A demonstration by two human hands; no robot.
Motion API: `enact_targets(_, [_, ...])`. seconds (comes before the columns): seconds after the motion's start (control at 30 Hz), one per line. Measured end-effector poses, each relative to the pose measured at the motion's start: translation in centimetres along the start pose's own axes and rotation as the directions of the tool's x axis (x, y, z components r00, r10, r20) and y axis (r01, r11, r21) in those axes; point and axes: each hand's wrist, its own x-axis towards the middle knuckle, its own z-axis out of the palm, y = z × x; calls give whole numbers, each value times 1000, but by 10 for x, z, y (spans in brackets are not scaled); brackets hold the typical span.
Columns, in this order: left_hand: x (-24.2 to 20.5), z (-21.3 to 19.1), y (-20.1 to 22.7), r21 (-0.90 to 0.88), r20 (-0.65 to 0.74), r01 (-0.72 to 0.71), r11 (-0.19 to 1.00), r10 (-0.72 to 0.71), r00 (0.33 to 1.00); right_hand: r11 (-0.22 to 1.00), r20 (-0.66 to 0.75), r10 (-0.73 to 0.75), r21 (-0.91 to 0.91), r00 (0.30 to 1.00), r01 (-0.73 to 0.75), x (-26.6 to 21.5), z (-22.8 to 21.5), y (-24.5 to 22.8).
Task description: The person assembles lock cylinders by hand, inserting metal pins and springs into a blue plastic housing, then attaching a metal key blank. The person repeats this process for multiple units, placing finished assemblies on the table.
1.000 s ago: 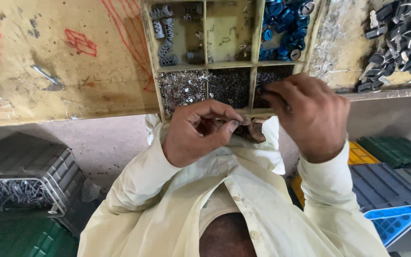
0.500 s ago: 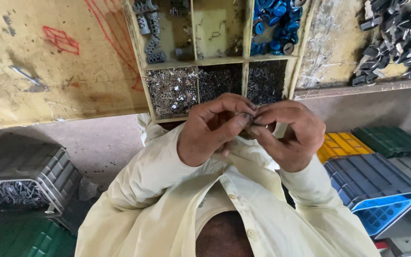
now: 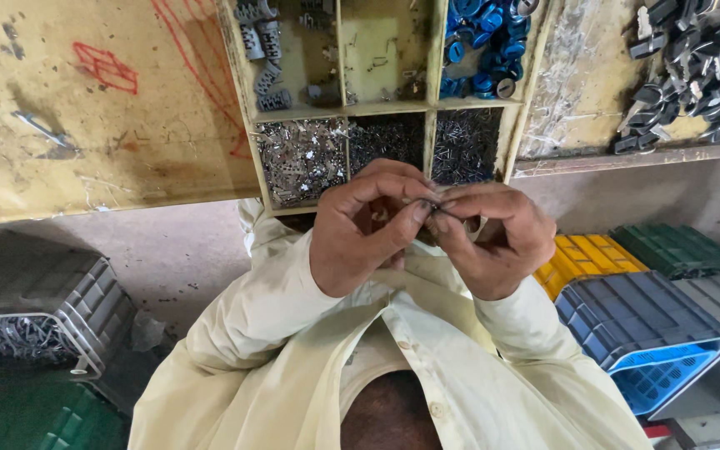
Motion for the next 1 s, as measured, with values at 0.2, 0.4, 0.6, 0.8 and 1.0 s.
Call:
enact_targets(0.2, [-1, -23, 20, -52, 223, 253, 966, -236, 946, 878, 182, -464, -35, 867, 478, 39, -4, -5])
enact_targets(0.4, [-27, -57, 38, 216, 237, -56, 975, 3, 972, 859, 527, -473, 99, 705, 503, 73, 2, -23])
enact_targets(0.6, [-45, -62, 23, 67, -135, 216, 974, -206, 969, 781, 685, -393, -103, 613, 616, 151, 23, -37])
enact_targets(0.8, [-48, -56, 20, 107, -138, -127, 986, 142, 980, 462, 721, -344, -427, 601, 777, 176, 77, -54])
enact_targets(1.0, [-40, -52, 34, 107, -150, -189, 976, 204, 968, 864, 623, -394, 1, 675, 503, 153, 29, -43])
